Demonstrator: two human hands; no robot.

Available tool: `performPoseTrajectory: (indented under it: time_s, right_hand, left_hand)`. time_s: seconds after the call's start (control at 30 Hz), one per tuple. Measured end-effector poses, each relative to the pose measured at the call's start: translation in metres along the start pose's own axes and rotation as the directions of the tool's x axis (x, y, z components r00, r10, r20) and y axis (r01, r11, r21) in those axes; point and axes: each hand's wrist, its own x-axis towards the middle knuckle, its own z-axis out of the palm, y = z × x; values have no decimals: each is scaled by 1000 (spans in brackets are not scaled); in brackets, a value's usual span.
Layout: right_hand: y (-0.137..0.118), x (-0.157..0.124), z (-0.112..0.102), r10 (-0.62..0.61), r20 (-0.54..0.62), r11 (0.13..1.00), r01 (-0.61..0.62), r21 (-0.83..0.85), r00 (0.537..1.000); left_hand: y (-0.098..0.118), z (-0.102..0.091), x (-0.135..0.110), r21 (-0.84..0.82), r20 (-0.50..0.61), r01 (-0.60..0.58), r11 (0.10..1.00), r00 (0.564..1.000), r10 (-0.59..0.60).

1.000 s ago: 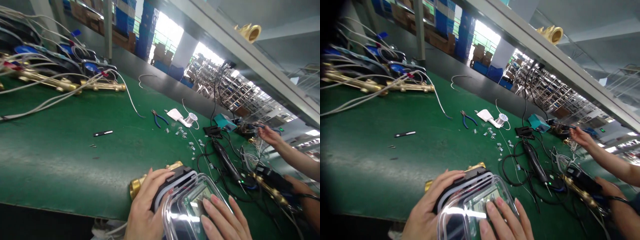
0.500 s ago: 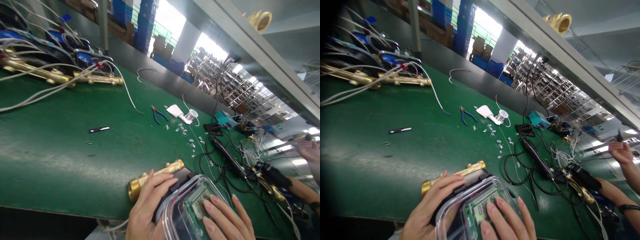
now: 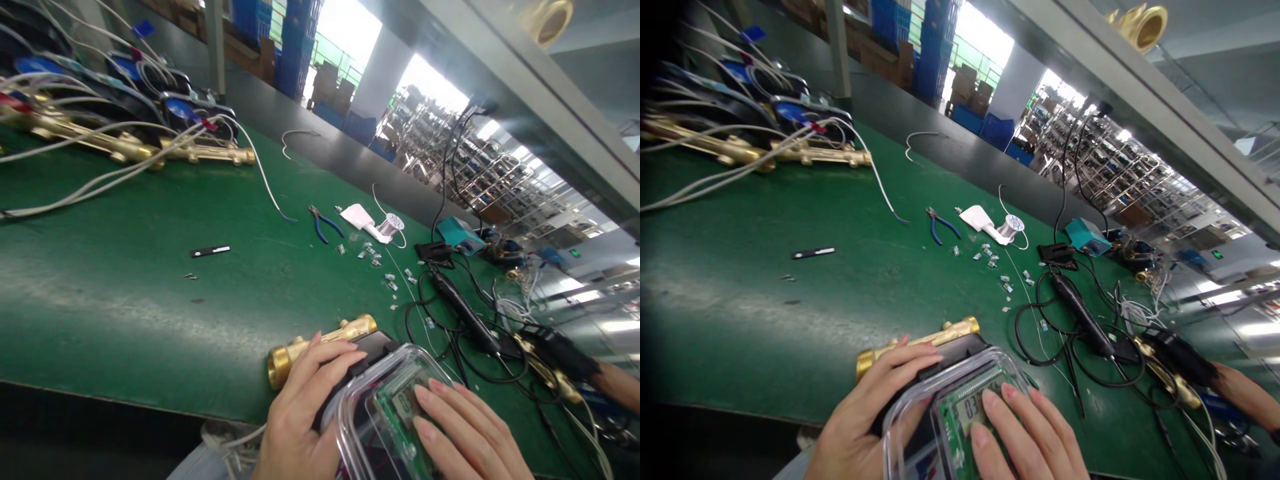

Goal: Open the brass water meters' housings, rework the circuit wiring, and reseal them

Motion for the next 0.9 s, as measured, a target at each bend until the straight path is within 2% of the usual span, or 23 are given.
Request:
performPoseTrajectory:
  time_s: [0.1,0.17,0.23,0.27,0.3,0.33,0.37,0.43,0.5,0.6,0.73,0.8,0.9]
  right_hand:
    - [2,32,-5,12,139,1000,-15,20,990]
    - [4,60,-7,4,243,998,-20,65,970]
    - [9,87,-6,37,311,993,-70,94,950]
    - [13,99,-4,55,356,990,-97,104,933]
    - [16,110,-1,75,403,986,-129,107,912]
    - [21,119,3,90,451,982,-154,108,888]
    - [25,127,6,99,494,979,-175,109,864]
    - [32,139,13,113,547,971,-208,115,830]
    - [39,146,18,112,564,961,-234,148,818]
    - [49,147,22,89,536,918,-278,282,839]
    - [61,132,29,118,412,767,-346,541,904]
    - [65,121,35,193,386,677,-407,614,902]
    - [64,107,46,279,392,541,-481,690,877]
  left_hand:
    - [1,-9,17,-74,31,175,982,984,-173]
    - [0,-19,31,-115,103,311,944,948,-300]
    - [2,-29,42,-94,103,354,931,933,-344]
    - [3,-33,46,-39,49,315,948,948,-313]
    - [6,-37,48,46,-24,233,971,972,-232]
    - [9,-39,49,157,-72,116,981,992,-106]
    - [12,-41,49,267,-72,-15,964,997,35]
    - [16,-41,48,407,41,-238,882,969,242]
    - [15,-39,51,449,146,-352,821,936,322]
    - [8,-38,59,473,178,-393,789,919,351]
    - [3,-41,68,484,163,-344,805,939,304]
    - [4,-39,69,490,115,-299,819,953,279]
    - [5,-34,70,484,20,-270,832,954,298]
